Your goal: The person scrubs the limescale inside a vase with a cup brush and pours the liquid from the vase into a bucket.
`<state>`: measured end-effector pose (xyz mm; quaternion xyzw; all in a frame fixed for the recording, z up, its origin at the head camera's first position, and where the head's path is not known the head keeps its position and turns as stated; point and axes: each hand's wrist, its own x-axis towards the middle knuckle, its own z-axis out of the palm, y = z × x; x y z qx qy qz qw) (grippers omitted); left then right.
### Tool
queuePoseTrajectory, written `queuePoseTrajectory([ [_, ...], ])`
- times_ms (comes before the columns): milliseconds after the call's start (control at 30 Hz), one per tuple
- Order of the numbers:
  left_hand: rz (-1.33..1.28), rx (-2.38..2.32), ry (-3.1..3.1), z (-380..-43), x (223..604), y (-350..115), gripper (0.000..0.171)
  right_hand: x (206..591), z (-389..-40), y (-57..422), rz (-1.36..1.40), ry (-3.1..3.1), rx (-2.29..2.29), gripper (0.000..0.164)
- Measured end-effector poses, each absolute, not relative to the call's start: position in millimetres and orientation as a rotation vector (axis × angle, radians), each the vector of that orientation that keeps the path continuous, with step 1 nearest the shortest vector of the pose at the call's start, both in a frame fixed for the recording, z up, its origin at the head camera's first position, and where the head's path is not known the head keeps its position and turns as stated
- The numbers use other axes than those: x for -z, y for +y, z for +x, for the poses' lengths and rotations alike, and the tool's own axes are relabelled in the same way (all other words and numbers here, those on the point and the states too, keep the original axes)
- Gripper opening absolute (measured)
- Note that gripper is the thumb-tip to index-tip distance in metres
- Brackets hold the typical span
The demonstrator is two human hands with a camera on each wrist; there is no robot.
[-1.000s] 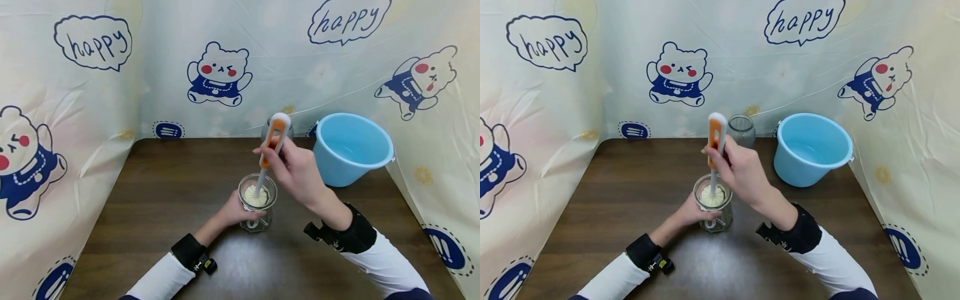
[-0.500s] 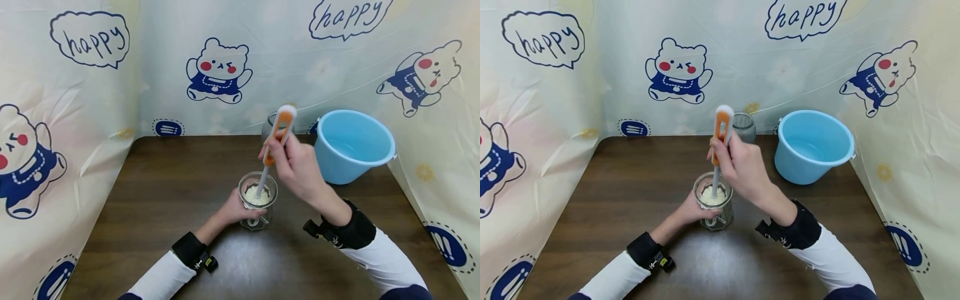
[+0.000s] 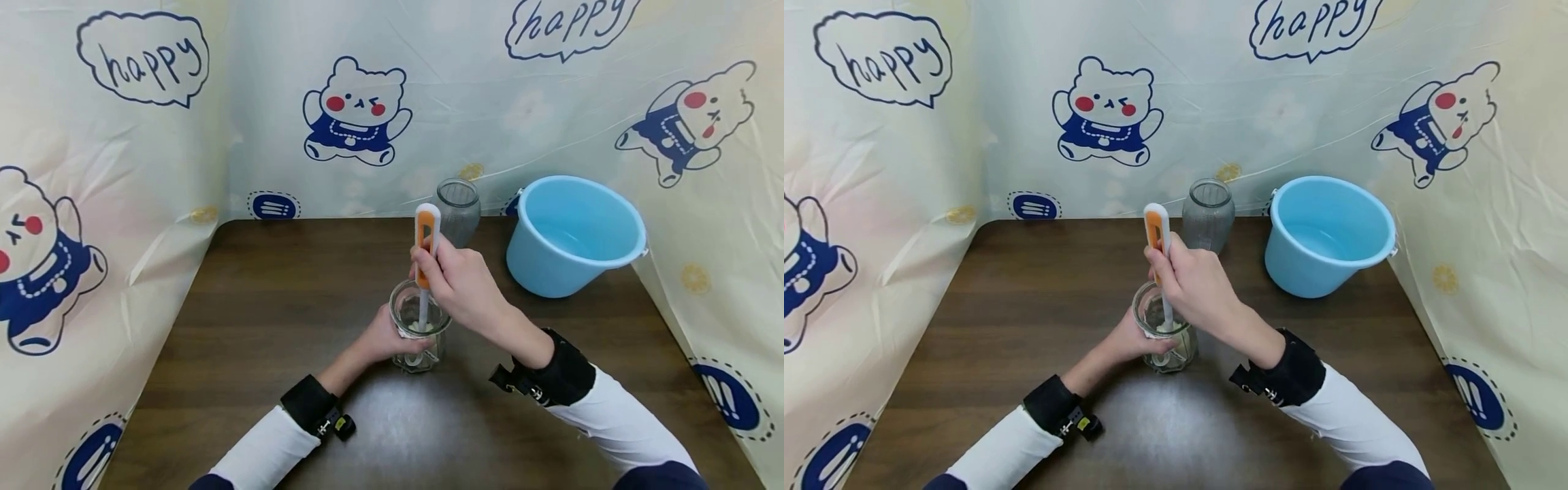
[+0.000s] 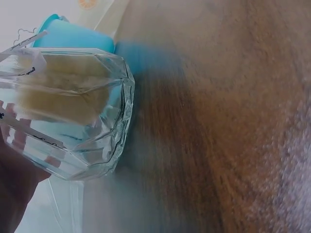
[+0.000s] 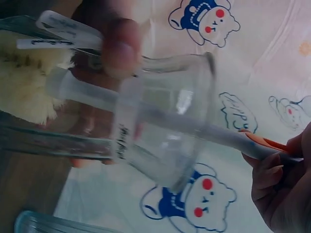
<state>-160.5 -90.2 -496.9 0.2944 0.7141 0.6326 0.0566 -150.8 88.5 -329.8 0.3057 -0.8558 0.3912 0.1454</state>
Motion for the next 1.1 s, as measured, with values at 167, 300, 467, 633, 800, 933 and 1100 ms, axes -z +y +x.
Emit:
queuePoseTrajectory([
  [167,0.909,-1.905,2.181,-162.9,495.9,-89.9,0.085,300.4,-148.6,88.3,1.063,-2.299,-1.000,0.029],
  [300,0.898,-1.885,2.209,-163.1,494.6,-91.3,0.085,292.2,-147.7,82.1,1.210,-2.243,-0.828,0.047],
  [467,0.913,-1.807,2.264,-160.8,493.8,-94.8,0.069,312.5,-149.2,74.7,1.325,-2.377,-0.615,0.024],
  [633,0.926,-1.795,2.250,-158.3,492.8,-95.8,0.067,317.1,-149.2,76.7,1.330,-2.471,-0.657,0.019],
  [800,0.855,-1.836,2.235,-158.3,492.8,-95.3,0.083,299.6,-148.6,86.7,1.343,-2.362,-0.752,0.021],
  [933,0.840,-1.861,2.212,-159.7,492.6,-94.7,0.085,288.6,-145.3,92.6,1.346,-2.215,-0.726,0.042],
  [1100,0.850,-1.837,2.211,-158.6,495.2,-94.6,0.076,301.0,-145.3,88.8,1.442,-2.248,-0.591,0.028],
])
